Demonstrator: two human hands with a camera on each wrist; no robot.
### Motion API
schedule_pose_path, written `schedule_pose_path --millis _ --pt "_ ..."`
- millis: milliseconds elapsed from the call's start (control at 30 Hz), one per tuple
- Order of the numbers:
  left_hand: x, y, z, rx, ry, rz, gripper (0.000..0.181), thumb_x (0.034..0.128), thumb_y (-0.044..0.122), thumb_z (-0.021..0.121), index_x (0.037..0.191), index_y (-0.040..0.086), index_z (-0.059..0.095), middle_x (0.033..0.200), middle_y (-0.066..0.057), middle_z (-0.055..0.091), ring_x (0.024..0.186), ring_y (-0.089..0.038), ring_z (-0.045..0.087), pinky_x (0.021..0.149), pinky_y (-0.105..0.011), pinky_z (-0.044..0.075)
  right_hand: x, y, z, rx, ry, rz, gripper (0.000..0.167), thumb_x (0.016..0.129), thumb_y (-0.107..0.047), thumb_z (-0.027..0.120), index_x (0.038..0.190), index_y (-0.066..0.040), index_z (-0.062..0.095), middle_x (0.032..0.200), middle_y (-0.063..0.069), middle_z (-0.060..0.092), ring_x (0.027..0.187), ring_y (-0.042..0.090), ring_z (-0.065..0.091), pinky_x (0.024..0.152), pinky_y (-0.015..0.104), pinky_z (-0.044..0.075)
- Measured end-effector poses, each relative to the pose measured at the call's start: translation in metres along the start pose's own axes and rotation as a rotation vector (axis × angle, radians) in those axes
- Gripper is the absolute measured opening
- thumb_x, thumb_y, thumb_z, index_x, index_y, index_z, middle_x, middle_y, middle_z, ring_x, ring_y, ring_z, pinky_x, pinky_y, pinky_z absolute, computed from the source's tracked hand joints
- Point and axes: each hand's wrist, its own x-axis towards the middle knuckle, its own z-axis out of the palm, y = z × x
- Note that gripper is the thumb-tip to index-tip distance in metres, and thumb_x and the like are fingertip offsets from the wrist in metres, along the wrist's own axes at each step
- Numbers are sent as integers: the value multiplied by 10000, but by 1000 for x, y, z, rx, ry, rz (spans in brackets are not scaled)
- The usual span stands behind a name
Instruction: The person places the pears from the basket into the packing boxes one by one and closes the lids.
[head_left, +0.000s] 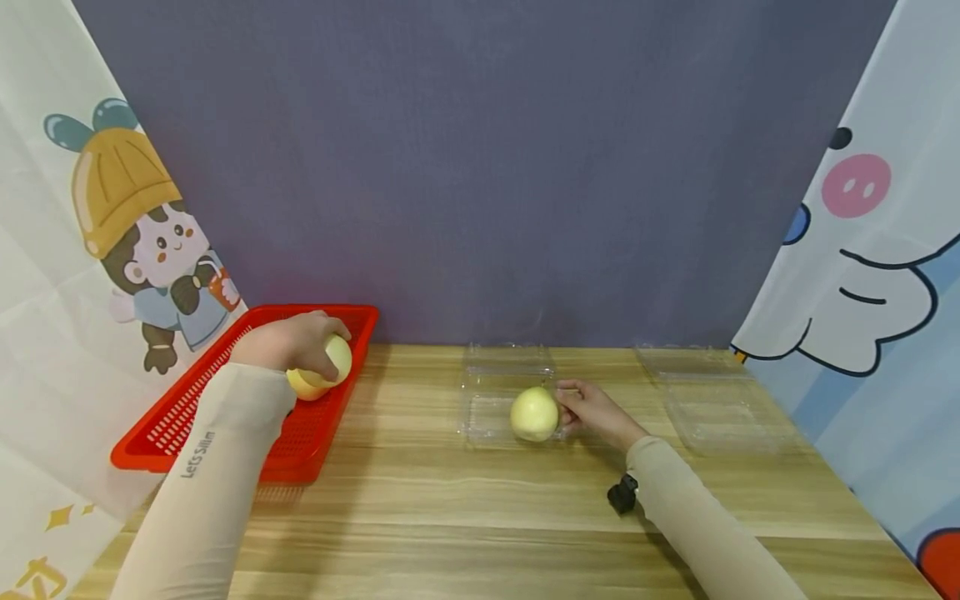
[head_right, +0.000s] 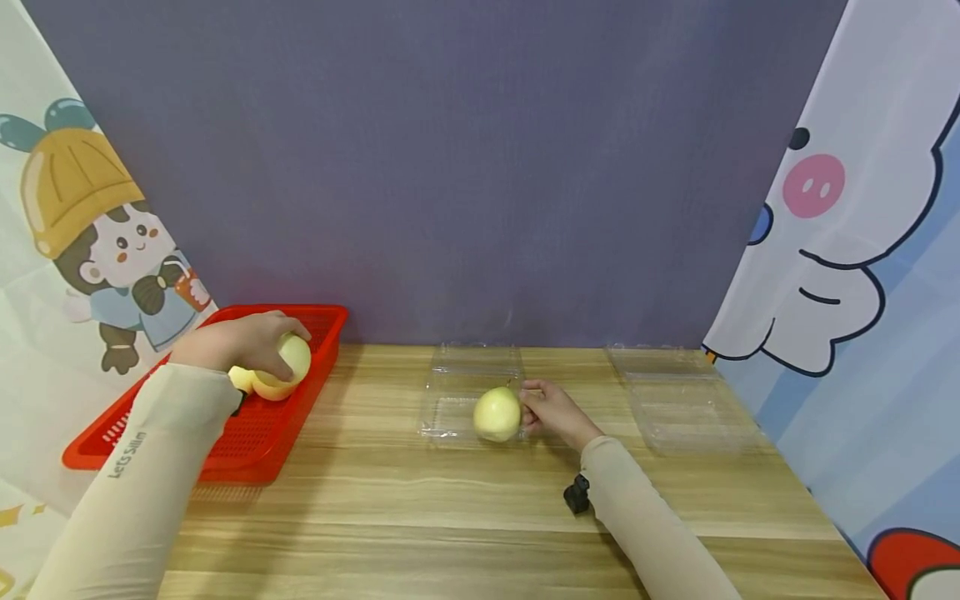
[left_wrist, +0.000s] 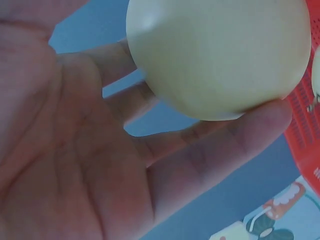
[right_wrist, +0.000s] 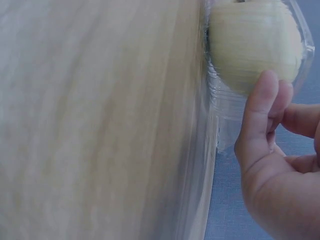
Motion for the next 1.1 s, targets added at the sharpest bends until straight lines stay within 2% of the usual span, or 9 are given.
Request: schedule_pose_path --millis 133,367,533,733,900,1100 --pt "5 6 3 -9 -9 37 622 751 172 794 1339 126 597 1336 -175 493 1071 -366 467 731 -422 526 -1 -1 0 -2 -3 -1 573 1084 -208 460 1513 103 241 904 87 561 758 154 552 667 302 561" --pt "16 20 12 -42 -41 168 567 752 163 780 1295 101 629 1181 -118 563 978 -290 527 717 -374 511 -1 0 0 -1 2 7 561 1086 -209 458 1514 90 253 877 79 573 746 149 556 668 303 562" --pt "21 31 19 -67 -73 199 573 770 190 777 1319 156 619 1150 -65 553 972 -246 528 755 -369 495 -1 0 1 -1 8 6 561 1086 -206 457 1514 93 252 872 76 573 744 148 553 667 300 558" --pt "27 47 26 -66 -75 221 586 766 213 785 1328 199 616 1266 -48 541 1028 -238 523 800 -394 492 -1 -1 3 -1 9 0 561 1084 -200 461 1508 105 256 864 70 576 742 143 557 667 299 559" --pt "32 61 34 -74 -70 276 566 768 197 792 1310 192 631 1283 -46 550 1032 -227 534 831 -388 487 -1 -1 3 3 6 0 560 1085 -193 457 1508 109 250 862 71 574 739 142 554 665 301 559" --pt "38 76 41 -108 -83 311 549 769 168 795 1296 181 640 1273 -26 546 1028 -226 524 820 -371 486 -1 -1 3 1 4 -7 582 1083 -210 464 1513 110 236 895 77 560 752 149 548 674 312 562"
